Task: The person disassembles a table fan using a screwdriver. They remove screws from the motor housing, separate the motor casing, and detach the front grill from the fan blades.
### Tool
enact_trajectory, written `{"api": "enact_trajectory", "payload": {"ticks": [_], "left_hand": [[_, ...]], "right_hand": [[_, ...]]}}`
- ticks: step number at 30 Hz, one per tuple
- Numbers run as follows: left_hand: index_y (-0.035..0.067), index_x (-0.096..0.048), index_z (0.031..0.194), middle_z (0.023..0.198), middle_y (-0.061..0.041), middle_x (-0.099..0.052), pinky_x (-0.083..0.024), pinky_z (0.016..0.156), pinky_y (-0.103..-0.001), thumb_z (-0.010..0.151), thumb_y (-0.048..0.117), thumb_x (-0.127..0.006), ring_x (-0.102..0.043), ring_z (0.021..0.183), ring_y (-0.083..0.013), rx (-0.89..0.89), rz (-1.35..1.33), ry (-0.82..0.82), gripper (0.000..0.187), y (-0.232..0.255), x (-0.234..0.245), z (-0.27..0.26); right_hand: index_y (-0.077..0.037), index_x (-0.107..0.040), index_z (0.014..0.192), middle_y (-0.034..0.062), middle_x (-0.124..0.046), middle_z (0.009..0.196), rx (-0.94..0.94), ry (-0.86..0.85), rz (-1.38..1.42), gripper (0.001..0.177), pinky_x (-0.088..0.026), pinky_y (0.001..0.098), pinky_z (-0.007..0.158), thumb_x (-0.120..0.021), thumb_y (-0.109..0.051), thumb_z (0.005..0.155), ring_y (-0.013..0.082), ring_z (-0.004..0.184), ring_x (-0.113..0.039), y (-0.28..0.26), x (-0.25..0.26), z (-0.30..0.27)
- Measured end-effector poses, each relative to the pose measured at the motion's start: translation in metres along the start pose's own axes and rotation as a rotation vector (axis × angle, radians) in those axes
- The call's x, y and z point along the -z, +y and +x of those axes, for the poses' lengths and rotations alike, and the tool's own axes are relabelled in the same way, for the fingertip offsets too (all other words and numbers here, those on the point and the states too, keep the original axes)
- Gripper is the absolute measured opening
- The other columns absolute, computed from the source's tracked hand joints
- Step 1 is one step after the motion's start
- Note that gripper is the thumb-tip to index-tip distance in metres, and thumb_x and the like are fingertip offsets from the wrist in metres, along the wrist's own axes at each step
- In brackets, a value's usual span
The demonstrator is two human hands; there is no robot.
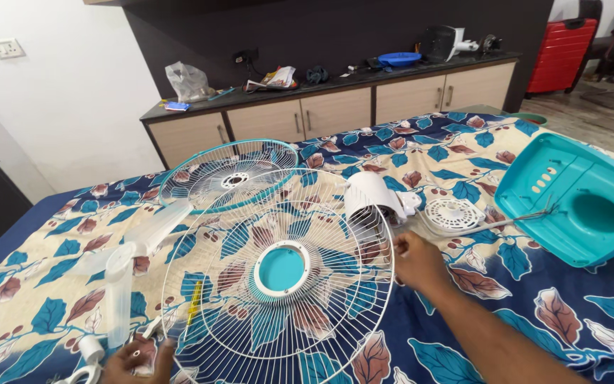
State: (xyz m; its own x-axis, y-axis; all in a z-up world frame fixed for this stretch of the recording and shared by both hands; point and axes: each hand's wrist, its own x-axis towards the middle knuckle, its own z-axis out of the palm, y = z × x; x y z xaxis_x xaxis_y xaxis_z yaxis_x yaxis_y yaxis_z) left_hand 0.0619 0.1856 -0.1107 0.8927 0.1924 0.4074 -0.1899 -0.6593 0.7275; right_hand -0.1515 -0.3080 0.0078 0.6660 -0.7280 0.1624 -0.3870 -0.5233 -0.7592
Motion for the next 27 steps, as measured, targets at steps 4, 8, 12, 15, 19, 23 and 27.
{"api": "enact_trajectory", "payload": {"ticks": [4, 8, 12, 15, 19, 23, 27], "left_hand": [[-0.016, -0.067, 0.120, 0.077, -0.029, -0.075, -0.064, 0.073, -0.044, 0.079, 0.041, -0.087, -0.078, 0.072, -0.0331, 0.320, 0.037, -0.209, 0.073, -0.009, -0.025, -0.011], [-0.001, -0.077, 0.118, 0.082, -0.019, -0.080, -0.062, 0.081, -0.037, 0.094, 0.052, -0.067, -0.079, 0.081, -0.0235, 0.347, 0.278, -0.593, 0.059, 0.002, -0.027, 0.008], [-0.002, -0.071, 0.116, 0.077, -0.015, -0.078, -0.065, 0.074, -0.038, 0.100, 0.033, -0.056, -0.084, 0.074, -0.0259, 0.377, 0.132, -0.539, 0.042, 0.013, -0.026, 0.000], [-0.002, -0.074, 0.112, 0.074, -0.016, -0.078, -0.064, 0.072, -0.037, 0.101, 0.028, -0.053, -0.082, 0.072, -0.0238, 0.318, 0.144, -0.385, 0.038, 0.027, -0.027, -0.015], [-0.003, -0.074, 0.111, 0.071, -0.018, -0.078, -0.066, 0.065, -0.038, 0.102, 0.023, -0.048, -0.081, 0.068, -0.0244, 0.298, 0.010, -0.267, 0.037, 0.044, -0.023, -0.034], [-0.003, -0.073, 0.111, 0.071, -0.019, -0.077, -0.067, 0.064, -0.041, 0.101, 0.022, -0.050, -0.080, 0.066, -0.0265, 0.325, -0.050, -0.252, 0.035, 0.051, -0.020, -0.034], [0.002, -0.076, 0.103, 0.069, -0.012, -0.077, -0.063, 0.073, -0.037, 0.100, 0.028, -0.053, -0.080, 0.067, -0.0224, 0.126, 0.143, -0.258, 0.035, 0.051, -0.011, -0.030]], "right_hand": [[-0.017, -0.076, 0.106, 0.0175, -0.081, 0.087, 0.013, -0.188, -0.408, 0.039, -0.057, 0.0433, 0.078, -0.071, -0.048, 0.083, 0.0317, 0.085, -0.078, -0.032, 0.008, 0.016], [-0.019, -0.079, 0.106, 0.0131, -0.076, 0.096, -0.024, -0.199, -0.449, 0.041, -0.057, 0.0449, 0.079, -0.074, -0.052, 0.081, 0.0336, 0.093, -0.075, -0.047, -0.002, 0.025], [-0.019, -0.083, 0.096, 0.0123, -0.077, 0.091, -0.019, -0.132, -0.386, 0.036, -0.056, 0.0450, 0.077, -0.075, -0.050, 0.080, 0.0323, 0.090, -0.075, -0.047, -0.009, 0.028], [-0.021, -0.084, 0.091, 0.0098, -0.078, 0.088, 0.013, -0.106, -0.317, 0.035, -0.056, 0.0437, 0.075, -0.080, -0.049, 0.071, 0.0306, 0.086, -0.076, -0.042, -0.009, 0.022], [-0.019, -0.082, 0.089, 0.0101, -0.078, 0.087, 0.030, -0.058, -0.329, 0.036, -0.057, 0.0446, 0.075, -0.082, -0.049, 0.069, 0.0313, 0.084, -0.075, -0.031, -0.014, 0.027], [-0.015, -0.080, 0.092, 0.0146, -0.077, 0.090, 0.153, 0.202, -0.446, 0.027, -0.056, 0.0505, 0.075, -0.058, -0.031, 0.091, 0.0366, 0.086, -0.074, -0.007, -0.021, 0.049], [-0.009, -0.079, 0.096, 0.0198, -0.076, 0.095, -0.027, 0.255, -0.522, 0.047, -0.057, 0.0535, 0.080, -0.045, -0.040, 0.104, 0.0411, 0.089, -0.074, 0.011, -0.016, 0.083]]}}
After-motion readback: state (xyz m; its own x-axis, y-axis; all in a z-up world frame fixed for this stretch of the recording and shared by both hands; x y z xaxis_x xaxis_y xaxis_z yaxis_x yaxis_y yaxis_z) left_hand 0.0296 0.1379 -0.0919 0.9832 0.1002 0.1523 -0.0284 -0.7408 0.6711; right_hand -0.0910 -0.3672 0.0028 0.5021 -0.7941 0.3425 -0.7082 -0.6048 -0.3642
